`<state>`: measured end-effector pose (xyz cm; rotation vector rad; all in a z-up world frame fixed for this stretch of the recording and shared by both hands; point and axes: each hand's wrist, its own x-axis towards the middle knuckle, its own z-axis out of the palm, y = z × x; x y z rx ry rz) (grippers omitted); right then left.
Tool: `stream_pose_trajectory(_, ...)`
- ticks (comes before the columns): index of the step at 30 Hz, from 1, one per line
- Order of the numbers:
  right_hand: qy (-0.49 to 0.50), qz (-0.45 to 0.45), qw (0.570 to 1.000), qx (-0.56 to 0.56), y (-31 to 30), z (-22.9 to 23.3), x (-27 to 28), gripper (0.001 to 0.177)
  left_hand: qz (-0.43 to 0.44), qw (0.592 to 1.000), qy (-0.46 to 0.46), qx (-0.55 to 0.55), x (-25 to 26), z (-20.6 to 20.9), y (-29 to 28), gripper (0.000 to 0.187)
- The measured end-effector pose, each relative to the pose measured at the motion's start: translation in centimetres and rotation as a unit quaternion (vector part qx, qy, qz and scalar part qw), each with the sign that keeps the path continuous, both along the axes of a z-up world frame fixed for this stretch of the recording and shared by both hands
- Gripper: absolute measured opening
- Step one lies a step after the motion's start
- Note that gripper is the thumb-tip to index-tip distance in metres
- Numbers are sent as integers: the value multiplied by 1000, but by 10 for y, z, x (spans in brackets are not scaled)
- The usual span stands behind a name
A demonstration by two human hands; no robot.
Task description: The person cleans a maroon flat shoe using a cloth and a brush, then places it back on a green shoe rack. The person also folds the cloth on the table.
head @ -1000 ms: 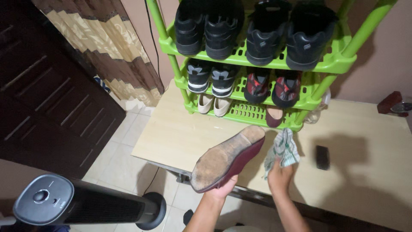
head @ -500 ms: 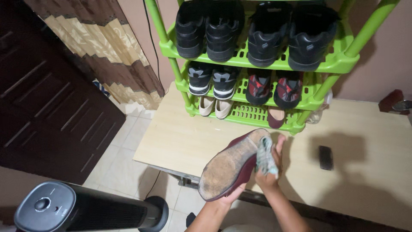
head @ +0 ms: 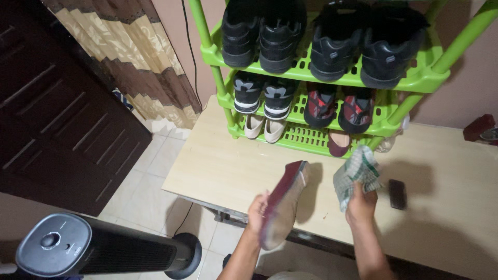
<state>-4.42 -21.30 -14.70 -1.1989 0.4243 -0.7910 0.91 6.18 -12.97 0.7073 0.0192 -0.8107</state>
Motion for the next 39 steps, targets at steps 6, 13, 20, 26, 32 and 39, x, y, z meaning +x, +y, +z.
stream_pose_trajectory(6, 71, 206, 891, -399, 23, 61, -38, 50, -144, 829, -503, 196, -2, 13, -5, 31)
stream_pose_trajectory(13, -66, 201, 748, -629, 45, 107, -3, 48, -109, 684, -692, 205, -23, 88, -9, 24)
stream_pose_trajectory(20, 206, 211, 777, -556, -15, 79, 43, 67, -131, 601, -753, 232, -34, 109, 2, 31)
stream_pose_trajectory(26, 143, 181, 956, -183, -61, 3, 45, 40, -88, 530, -782, 317, -18, 101, 3, 31)
stream_pose_trajectory(32, 33, 159, 919, 360, -54, -41, 7, 42, -94, 509, -741, 429, 22, 40, -14, 37)
stream_pose_trajectory(39, -120, 225, 906, 338, -8, -47, -67, 47, -32, 808, -391, 440, 45, -32, -44, 51)
